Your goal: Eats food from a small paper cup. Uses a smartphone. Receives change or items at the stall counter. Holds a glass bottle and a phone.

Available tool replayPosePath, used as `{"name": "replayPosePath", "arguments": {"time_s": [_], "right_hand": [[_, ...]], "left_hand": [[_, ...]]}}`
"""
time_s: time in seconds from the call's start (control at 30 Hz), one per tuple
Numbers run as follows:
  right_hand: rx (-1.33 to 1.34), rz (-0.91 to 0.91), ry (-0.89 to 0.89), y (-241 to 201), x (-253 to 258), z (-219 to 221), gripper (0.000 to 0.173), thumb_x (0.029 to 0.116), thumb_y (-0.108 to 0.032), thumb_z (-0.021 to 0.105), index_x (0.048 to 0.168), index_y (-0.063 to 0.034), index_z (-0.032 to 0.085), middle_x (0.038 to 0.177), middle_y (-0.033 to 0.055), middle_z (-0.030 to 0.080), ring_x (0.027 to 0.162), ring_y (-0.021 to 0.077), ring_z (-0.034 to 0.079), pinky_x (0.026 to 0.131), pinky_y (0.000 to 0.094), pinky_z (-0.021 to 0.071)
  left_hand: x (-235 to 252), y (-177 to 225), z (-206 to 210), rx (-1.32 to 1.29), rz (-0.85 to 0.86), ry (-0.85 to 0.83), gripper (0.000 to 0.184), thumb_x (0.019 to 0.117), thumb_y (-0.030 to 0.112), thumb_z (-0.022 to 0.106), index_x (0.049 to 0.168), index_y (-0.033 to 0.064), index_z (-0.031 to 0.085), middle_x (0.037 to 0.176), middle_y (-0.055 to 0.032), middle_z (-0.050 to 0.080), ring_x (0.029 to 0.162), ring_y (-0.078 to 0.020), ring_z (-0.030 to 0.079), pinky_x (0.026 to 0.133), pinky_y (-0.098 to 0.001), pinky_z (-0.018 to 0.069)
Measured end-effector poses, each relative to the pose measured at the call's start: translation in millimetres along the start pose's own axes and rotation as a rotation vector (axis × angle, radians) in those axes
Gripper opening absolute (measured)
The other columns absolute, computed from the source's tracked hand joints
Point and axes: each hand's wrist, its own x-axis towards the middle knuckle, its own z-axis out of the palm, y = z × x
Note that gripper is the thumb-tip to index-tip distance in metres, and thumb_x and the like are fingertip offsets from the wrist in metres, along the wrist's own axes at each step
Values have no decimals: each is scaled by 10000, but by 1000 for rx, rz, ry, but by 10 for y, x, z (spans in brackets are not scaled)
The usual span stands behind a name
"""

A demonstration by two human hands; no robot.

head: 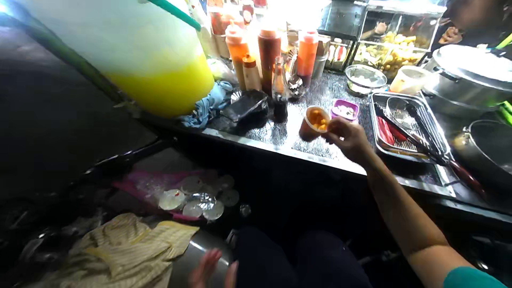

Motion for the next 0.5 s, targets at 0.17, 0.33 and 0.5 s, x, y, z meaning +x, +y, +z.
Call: {"name": "replayPosePath", "arguments": {"time_s": [0.17, 0.33, 0.5], "right_hand": [[309, -87, -261, -747, -1107, 369, 141, 957, -51, 644, 1029, 67, 672, 914, 123, 700, 829, 81, 661, 798, 206, 549], [234, -172, -375, -1073, -1667, 436, 105, 976, -73, 624, 1001, 8, 686, 898, 125, 688, 824, 135, 672, 774, 220, 550], [309, -185, -457, -1215, -1729, 180, 552, 890, -400, 775, 1253, -11, 628, 773, -16, 621, 641, -23, 537, 583, 121, 475]], "left_hand": [[86, 461, 691, -100, 3, -254, 929, 816, 422, 825, 1476, -77, 401, 1464, -222, 512, 1246, -136, 585, 949, -270, 539], [-280, 595, 868, -132, 15, -245, 879, 797, 292, 846, 1390, -190, 412, 1298, -248, 613, 1195, -87, 620, 1015, -215, 507], [-559, 617, 786, -124, 37, -265, 772, 816, 266, 817, 1391, -108, 462, 1238, -170, 665, 1162, -51, 630, 1025, -217, 498]]}}
